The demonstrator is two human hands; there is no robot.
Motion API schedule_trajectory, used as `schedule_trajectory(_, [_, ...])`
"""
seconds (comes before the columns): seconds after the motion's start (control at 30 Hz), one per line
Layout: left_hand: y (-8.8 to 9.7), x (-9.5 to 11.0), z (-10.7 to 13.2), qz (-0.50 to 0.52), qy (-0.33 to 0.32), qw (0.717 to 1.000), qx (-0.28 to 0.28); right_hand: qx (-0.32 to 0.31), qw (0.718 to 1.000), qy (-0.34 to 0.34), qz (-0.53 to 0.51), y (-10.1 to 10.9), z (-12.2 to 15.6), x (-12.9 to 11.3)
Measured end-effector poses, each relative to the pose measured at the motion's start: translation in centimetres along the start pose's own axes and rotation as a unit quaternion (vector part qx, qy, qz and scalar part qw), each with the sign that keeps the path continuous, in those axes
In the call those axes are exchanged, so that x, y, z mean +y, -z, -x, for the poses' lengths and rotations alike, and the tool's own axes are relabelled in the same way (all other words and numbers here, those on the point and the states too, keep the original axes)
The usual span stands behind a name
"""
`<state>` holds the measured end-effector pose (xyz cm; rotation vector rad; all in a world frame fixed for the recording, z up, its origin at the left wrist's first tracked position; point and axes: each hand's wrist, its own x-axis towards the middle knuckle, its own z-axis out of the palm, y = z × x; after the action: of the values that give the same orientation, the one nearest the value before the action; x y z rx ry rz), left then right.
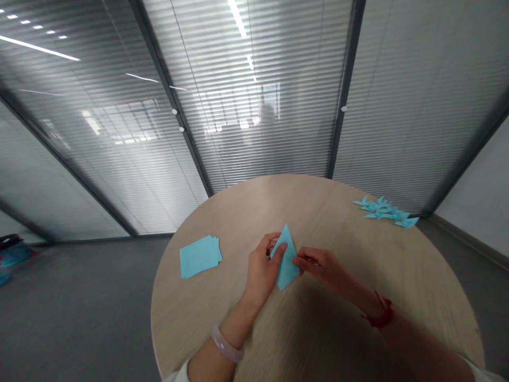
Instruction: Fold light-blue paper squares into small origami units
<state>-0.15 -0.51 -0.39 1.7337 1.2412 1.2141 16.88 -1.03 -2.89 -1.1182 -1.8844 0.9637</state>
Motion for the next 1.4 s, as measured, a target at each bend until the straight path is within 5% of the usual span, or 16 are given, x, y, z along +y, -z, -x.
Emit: schedule_trajectory(1.4, [0.24,0.29,-0.18,-0.002,0.024,0.999,0.022,-0.001,1.000,-0.005,0.004,-0.19,-0.07,0.08])
